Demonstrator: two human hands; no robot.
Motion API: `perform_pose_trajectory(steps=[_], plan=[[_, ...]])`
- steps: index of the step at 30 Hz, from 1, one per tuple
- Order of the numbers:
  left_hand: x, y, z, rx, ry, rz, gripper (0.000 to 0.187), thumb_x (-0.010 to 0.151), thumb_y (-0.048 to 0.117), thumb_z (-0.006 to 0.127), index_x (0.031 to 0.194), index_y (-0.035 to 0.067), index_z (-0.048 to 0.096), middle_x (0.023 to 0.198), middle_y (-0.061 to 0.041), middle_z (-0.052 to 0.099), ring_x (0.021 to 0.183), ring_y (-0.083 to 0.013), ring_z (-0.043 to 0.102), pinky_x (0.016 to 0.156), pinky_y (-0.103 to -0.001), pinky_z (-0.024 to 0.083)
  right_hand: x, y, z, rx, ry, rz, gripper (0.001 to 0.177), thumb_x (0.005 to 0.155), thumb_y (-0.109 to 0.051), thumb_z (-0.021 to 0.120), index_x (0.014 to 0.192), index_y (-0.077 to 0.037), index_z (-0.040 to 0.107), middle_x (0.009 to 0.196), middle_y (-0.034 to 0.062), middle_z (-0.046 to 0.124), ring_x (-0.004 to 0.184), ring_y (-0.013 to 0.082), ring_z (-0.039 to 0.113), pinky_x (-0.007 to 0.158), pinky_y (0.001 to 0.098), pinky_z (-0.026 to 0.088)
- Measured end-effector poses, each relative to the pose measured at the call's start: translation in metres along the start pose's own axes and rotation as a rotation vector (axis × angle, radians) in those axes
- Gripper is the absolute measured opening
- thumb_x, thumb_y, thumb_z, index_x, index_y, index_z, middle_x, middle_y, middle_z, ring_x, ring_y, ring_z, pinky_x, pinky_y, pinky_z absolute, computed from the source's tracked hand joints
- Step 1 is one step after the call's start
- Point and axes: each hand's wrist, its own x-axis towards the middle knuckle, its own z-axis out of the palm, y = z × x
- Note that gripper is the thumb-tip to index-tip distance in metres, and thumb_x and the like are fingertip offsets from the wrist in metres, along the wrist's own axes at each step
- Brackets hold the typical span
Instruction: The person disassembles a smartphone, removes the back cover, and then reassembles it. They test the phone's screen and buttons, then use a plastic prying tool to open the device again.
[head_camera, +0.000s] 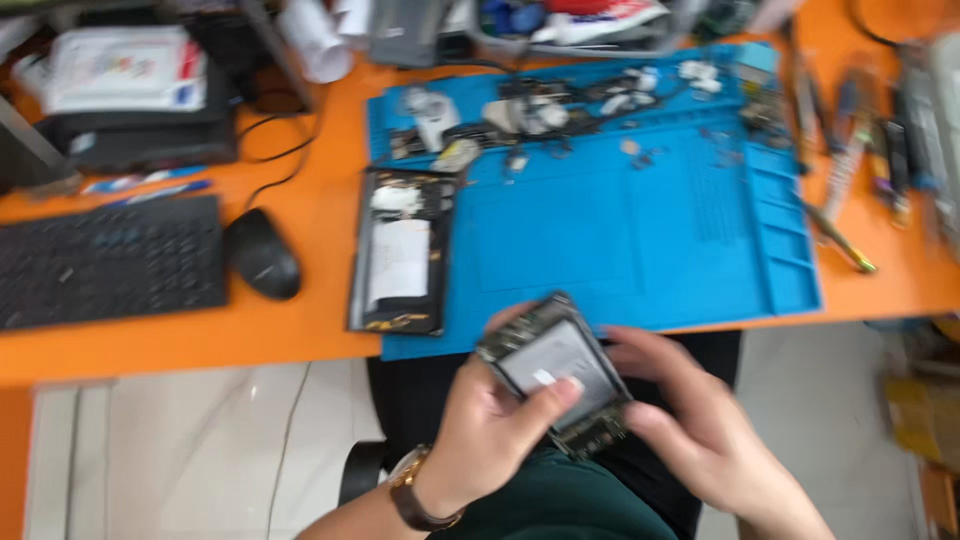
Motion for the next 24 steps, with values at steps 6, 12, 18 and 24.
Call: perform_pose_trajectory(steps=[6, 12, 18, 24], plan=[[0.014, 0.007, -0.032, 0.731, -0.023, 0.175, 0.060, 0.092, 0.041, 0.072, 0.137, 0.002, 0.068, 0.149, -0.016, 0.056, 0.112, -0.0222, 0.080, 0.093, -0.030, 0.070, 0.064, -0.048, -0.018, -0.078, -0.136, -0.137, 0.037, 0.109, -0.025, 0.053, 0.143, -0.011, 0.059, 0.135, 0.0076, 0.075, 0.116, 0.0257, 0.075, 0.089, 0.0382, 0.056], [0.014, 0.003, -0.099, 1.494, 0.453, 0.606, 0.059, 0.114, 0.030, 0.083, 0.154, -0.014, 0.079, 0.148, -0.032, 0.058, 0.139, -0.0487, 0.059, 0.108, -0.058, 0.057, 0.110, -0.018, -0.040, -0.579, -0.077, -0.225, 0.044, 0.109, -0.031, 0.039, 0.139, -0.013, 0.066, 0.128, 0.0139, 0.080, 0.096, 0.0344, 0.075, 0.086, 0.0514, 0.052], [0.044, 0.015, -0.082, 1.743, 0.459, 0.174, 0.111, 0.096, 0.060, 0.075, 0.174, -0.006, 0.029, 0.163, -0.038, 0.037, 0.146, -0.0585, 0.049, 0.102, -0.069, 0.055, 0.132, -0.005, -0.026, -0.751, -0.025, -0.264, 0.024, 0.105, -0.024, 0.046, 0.120, -0.013, 0.061, 0.075, 0.0068, 0.070, 0.058, 0.0279, 0.056, 0.068, 0.0472, 0.042], [0.057, 0.027, -0.069, 1.697, 0.470, -0.012, 0.120, 0.090, 0.060, 0.078, 0.175, -0.002, 0.019, 0.166, -0.036, 0.030, 0.147, -0.0591, 0.045, 0.084, -0.072, 0.059, 0.124, 0.008, -0.014, -1.013, 0.228, -0.473, 0.022, 0.111, -0.028, 0.055, 0.124, -0.015, 0.066, 0.115, 0.0154, 0.055, 0.092, 0.0344, 0.058, 0.075, 0.0501, 0.046]])
